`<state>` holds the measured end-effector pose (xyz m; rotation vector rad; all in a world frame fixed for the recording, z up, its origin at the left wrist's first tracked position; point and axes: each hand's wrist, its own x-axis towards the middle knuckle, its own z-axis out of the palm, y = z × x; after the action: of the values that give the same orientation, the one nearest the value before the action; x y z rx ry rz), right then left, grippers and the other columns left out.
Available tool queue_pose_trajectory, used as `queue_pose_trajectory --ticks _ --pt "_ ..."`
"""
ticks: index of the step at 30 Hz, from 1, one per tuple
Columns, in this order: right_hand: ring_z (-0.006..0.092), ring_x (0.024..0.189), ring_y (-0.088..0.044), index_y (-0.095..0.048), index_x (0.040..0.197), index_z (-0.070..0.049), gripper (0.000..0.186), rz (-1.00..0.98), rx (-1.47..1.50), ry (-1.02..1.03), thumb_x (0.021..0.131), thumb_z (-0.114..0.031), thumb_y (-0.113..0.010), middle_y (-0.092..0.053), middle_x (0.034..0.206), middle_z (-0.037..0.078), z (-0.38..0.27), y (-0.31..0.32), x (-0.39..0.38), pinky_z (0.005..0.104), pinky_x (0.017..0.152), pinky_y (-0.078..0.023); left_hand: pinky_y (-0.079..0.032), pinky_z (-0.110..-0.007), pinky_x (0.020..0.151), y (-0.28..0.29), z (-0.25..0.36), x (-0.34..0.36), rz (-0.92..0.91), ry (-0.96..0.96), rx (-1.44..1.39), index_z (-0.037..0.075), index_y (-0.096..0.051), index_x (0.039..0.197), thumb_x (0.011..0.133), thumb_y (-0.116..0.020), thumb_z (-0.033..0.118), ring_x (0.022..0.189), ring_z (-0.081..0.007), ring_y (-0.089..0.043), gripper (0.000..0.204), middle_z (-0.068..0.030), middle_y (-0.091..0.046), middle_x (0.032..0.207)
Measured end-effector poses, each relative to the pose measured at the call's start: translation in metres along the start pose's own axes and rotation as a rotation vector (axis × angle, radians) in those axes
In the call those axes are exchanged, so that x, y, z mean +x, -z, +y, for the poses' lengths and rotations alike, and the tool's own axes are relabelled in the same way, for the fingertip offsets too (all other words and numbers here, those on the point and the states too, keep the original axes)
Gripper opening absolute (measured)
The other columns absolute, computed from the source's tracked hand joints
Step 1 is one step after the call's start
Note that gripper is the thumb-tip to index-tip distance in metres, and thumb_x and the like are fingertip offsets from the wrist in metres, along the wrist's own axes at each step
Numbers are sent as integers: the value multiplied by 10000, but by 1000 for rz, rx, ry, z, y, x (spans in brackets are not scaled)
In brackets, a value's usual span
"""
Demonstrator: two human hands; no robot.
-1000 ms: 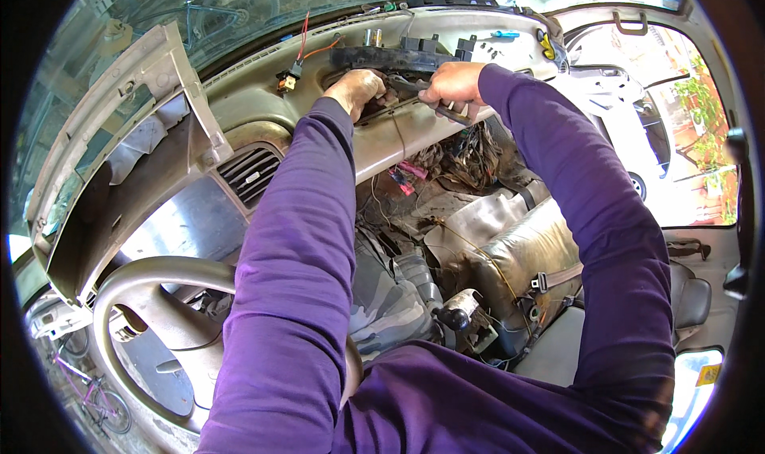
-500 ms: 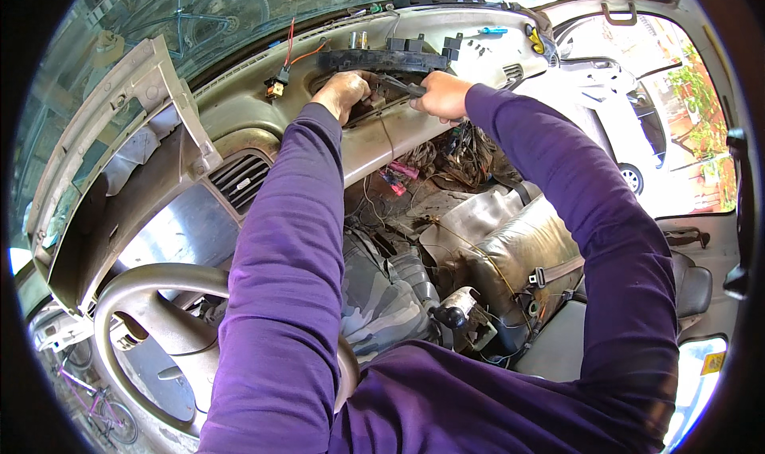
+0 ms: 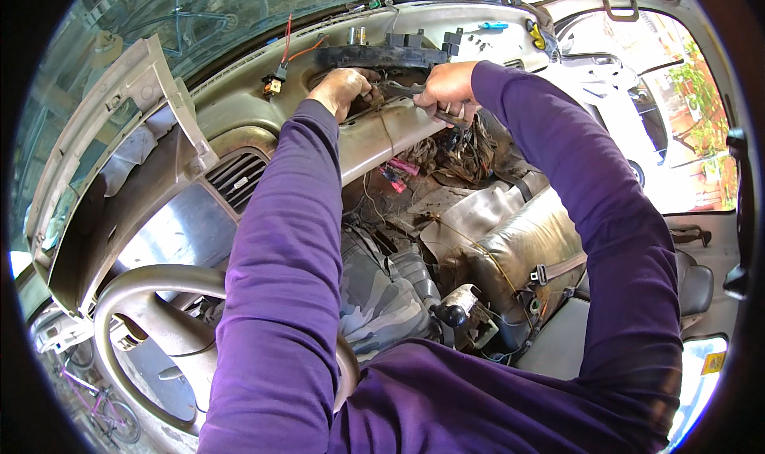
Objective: The person works inside a vehicle's cabin, manipulating exposed wires near the dashboard and steering column. They connect wire ends, route cables through the dashboard area, and wrap connections with black electrical tape. The task involves repeated handling of small wire segments and connectors.
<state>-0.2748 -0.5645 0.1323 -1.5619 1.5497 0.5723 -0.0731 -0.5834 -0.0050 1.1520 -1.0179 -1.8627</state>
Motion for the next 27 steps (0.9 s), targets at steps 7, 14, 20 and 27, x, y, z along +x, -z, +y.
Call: queue_pose_trajectory --ticks 7,14,20,27 --pt "314 822 -709 -642 1176 23 450 -16 45 -30 1026 -387 -534 -701 1030 195 -5 4 5 545 801 -621 -458 -299 789 3 -3 5 -15 -9 4 -33 -636 1181 888 -470 -63 827 -175 -557 339 -80 -641 927" --pt "340 867 -717 -631 1092 44 441 -8 126 -21 1026 -384 -546 -696 1040 206 0 4 7 545 796 -601 -456 -299 793 -4 3 -3 -12 -21 18 -32 -639 1176 882 -484 -67 828 -182 -563 335 -85 -645 935" --pt "381 968 -702 -619 1120 57 478 -35 174 -2 1029 -406 -543 -683 1086 222 0 3 12 563 837 -585 -456 -300 801 -1 1 -1 -35 -46 20 -31 -636 1182 882 -482 -71 834 -182 -567 340 -84 -646 939" --pt "385 1004 -690 -618 1148 51 491 -55 182 1 1031 -419 -538 -675 1092 228 1 3 17 575 831 -585 -459 -308 817 -1 -1 1 -14 -6 -12 -13 -640 1196 898 -464 -70 882 -179 -569 350 -74 -645 994"
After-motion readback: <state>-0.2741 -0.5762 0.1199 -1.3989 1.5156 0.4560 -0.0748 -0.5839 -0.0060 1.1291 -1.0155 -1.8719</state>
